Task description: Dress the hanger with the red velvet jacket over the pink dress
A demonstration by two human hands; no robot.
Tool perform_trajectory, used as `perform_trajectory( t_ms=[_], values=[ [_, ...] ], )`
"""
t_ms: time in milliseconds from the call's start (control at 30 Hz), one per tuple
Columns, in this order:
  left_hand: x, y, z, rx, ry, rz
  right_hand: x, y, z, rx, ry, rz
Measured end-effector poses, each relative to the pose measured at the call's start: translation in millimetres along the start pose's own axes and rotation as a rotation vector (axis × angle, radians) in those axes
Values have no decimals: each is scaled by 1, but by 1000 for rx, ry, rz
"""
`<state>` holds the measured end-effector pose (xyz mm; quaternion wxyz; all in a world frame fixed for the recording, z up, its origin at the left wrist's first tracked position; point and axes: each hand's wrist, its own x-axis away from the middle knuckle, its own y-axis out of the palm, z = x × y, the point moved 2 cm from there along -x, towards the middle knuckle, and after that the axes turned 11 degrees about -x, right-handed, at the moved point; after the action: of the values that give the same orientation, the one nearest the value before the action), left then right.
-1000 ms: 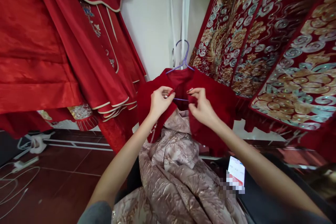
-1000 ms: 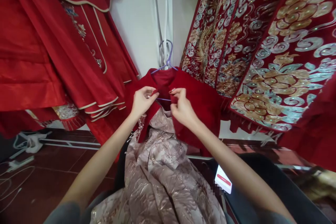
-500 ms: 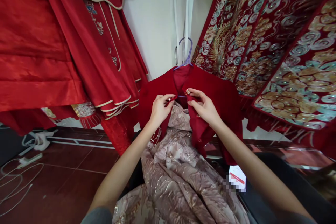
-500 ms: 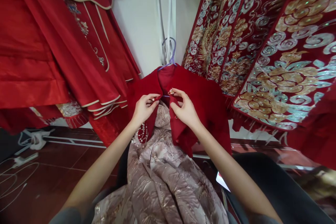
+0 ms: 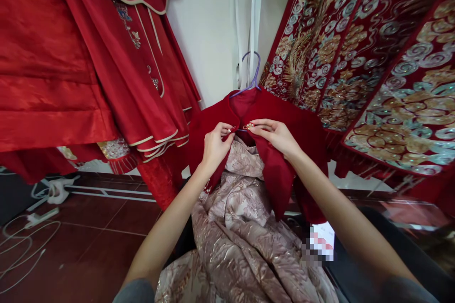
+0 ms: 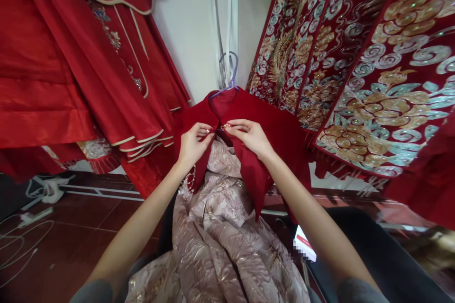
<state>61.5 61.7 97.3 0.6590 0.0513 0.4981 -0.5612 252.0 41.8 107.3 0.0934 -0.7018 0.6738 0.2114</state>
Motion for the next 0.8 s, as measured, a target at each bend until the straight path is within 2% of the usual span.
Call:
perform_trajectory(
  t_ms=[200,400,667,800],
  values=[
    [-8,12,14,131,-85,70,1,7,2,130,-131,-38],
    [-12,17,12,169,-129,21,-3,10,7,239,-236,-25],
    [-14,11,11,113,-36,-91,1,15,6,462,-369,47],
    [-16,8,13,64,52,-132,3,14,1,542,-393,11]
  ],
)
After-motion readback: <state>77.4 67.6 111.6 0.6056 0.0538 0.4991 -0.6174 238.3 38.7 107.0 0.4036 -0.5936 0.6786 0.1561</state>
